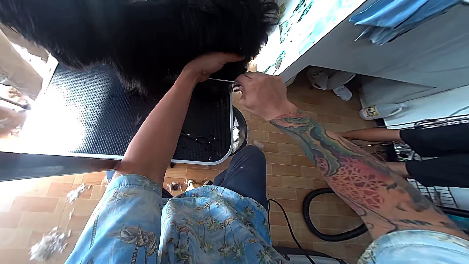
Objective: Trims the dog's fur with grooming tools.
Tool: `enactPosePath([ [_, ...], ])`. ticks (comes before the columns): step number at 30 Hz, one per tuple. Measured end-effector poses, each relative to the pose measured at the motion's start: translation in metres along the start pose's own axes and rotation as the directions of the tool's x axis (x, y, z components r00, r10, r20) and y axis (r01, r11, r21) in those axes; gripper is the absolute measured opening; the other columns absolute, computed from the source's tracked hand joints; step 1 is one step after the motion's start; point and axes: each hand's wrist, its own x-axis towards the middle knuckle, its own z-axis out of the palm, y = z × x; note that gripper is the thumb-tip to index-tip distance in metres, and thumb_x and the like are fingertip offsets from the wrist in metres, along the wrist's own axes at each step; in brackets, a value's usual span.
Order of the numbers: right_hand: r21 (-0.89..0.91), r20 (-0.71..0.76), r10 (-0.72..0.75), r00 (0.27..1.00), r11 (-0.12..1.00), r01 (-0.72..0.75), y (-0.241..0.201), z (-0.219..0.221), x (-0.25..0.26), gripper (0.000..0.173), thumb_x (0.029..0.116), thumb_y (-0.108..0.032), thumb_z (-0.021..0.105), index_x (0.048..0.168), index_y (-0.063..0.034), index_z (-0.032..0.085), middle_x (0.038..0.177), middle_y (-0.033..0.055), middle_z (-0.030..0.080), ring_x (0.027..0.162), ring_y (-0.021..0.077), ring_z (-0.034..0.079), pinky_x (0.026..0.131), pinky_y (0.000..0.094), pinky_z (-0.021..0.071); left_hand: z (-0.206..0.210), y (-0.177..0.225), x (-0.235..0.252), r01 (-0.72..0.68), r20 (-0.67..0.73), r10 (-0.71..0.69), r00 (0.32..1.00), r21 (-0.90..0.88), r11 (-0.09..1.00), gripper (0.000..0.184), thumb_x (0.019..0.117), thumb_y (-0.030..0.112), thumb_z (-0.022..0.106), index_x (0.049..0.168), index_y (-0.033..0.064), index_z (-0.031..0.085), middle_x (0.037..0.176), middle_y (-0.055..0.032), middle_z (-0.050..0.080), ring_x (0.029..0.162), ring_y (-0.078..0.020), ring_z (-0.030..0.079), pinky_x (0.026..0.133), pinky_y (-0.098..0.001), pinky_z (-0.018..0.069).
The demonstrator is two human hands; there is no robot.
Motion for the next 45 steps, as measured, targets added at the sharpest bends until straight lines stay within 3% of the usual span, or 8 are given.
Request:
enactPosePath([
  [6,0.022,-0.249,-0.187,0.950,0.980,0.199,0.016,-0.013,-0.014,0.020,0.0959,-0.011,0.049,0.087,-0.0003,0.063,0.077,0.0162,0.063,0.067,0.0349,0.066,0.047,0.0468,0.0446,0.003,0.004,-0.002,-0.025,0.132,0.066,0.989,-0.287,0.958,0.026,0.1078,0.025,0.046,0.110,0.0105,0.068,0.097,-0.0005,0.074,0.090,-0.0107,0.071,0.080,-0.0304,0.0609],
  [16,-0.030,-0.448,-0.269,0.853,0.958,0.286,0.020,-0.024,-0.027,0.024,0.0967,-0.011,0.049,0.090,0.0010,0.069,0.069,0.0148,0.061,0.060,0.0324,0.062,0.047,0.0442,0.0419,0.014,0.012,-0.004,-0.098,0.028,0.124,0.992,-0.448,0.888,0.027,0.1088,0.023,0.041,0.109,0.0096,0.064,0.095,-0.0029,0.072,0.088,-0.0128,0.070,0.078,-0.0321,0.0602],
  [21,0.053,-0.404,-0.566,0.719,0.770,0.636,-0.026,-0.023,-0.060,0.020,0.0950,-0.014,0.052,0.093,-0.0043,0.070,0.071,0.0085,0.063,0.063,0.0255,0.059,0.052,0.0396,0.0419,0.003,0.016,0.006,-0.171,-0.003,0.197,0.980,-0.510,0.843,0.029,0.1091,0.029,0.042,0.116,0.0111,0.064,0.099,-0.0032,0.072,0.091,-0.0136,0.071,0.079,-0.0336,0.0608],
  [25,-0.005,-0.556,-0.298,0.776,0.935,0.356,0.016,-0.039,-0.026,0.024,0.1019,-0.014,0.052,0.103,0.0009,0.070,0.082,0.0178,0.069,0.075,0.0333,0.068,0.060,0.0459,0.0533,-0.001,0.018,-0.004,-0.121,0.084,0.205,0.975,-0.575,0.809,0.033,0.1107,0.029,0.036,0.113,0.0118,0.064,0.097,-0.0038,0.072,0.090,-0.0137,0.071,0.078,-0.0332,0.0613],
  [29,0.130,-0.286,-0.044,0.957,0.988,0.084,0.035,-0.048,0.011,0.023,0.0995,-0.014,0.048,0.097,-0.0001,0.066,0.089,0.0200,0.068,0.076,0.0387,0.069,0.056,0.0552,0.0494,0.004,0.010,-0.009,-0.067,0.122,0.179,0.976,-0.614,0.786,0.040,0.1113,0.032,0.030,0.102,0.0135,0.065,0.089,-0.0019,0.072,0.082,-0.0112,0.070,0.072,-0.0305,0.0602],
  [33,0.076,-0.178,-0.210,0.961,0.971,0.226,0.018,-0.040,-0.011,0.020,0.0932,-0.013,0.050,0.092,-0.0011,0.066,0.083,0.0169,0.067,0.069,0.0364,0.067,0.049,0.0514,0.0477,0.006,0.012,-0.005,-0.091,0.050,0.151,0.987,-0.599,0.796,0.033,0.1111,0.028,0.035,0.109,0.0117,0.063,0.092,-0.0031,0.072,0.084,-0.0121,0.070,0.073,-0.0310,0.0608],
  [38,0.090,-0.342,-0.593,0.729,0.751,0.654,-0.037,-0.043,-0.058,0.016,0.0946,-0.012,0.053,0.091,-0.0068,0.068,0.077,0.0079,0.065,0.067,0.0254,0.061,0.053,0.0395,0.0430,-0.004,0.019,0.003,-0.131,0.031,0.188,0.982,-0.606,0.785,0.033,0.1108,0.033,0.036,0.116,0.0134,0.062,0.098,-0.0034,0.071,0.091,-0.0144,0.070,0.077,-0.0348,0.0613],
  [45,0.150,-0.183,-0.085,0.979,0.982,0.113,0.032,-0.052,0.014,0.019,0.0940,-0.013,0.053,0.096,0.0001,0.066,0.091,0.0206,0.068,0.079,0.0400,0.069,0.058,0.0590,0.0502,-0.003,0.010,-0.014,-0.102,0.041,0.154,0.987,-0.575,0.812,0.036,0.1108,0.029,0.032,0.102,0.0160,0.064,0.088,0.0011,0.072,0.081,-0.0088,0.070,0.071,-0.0286,0.0601],
])
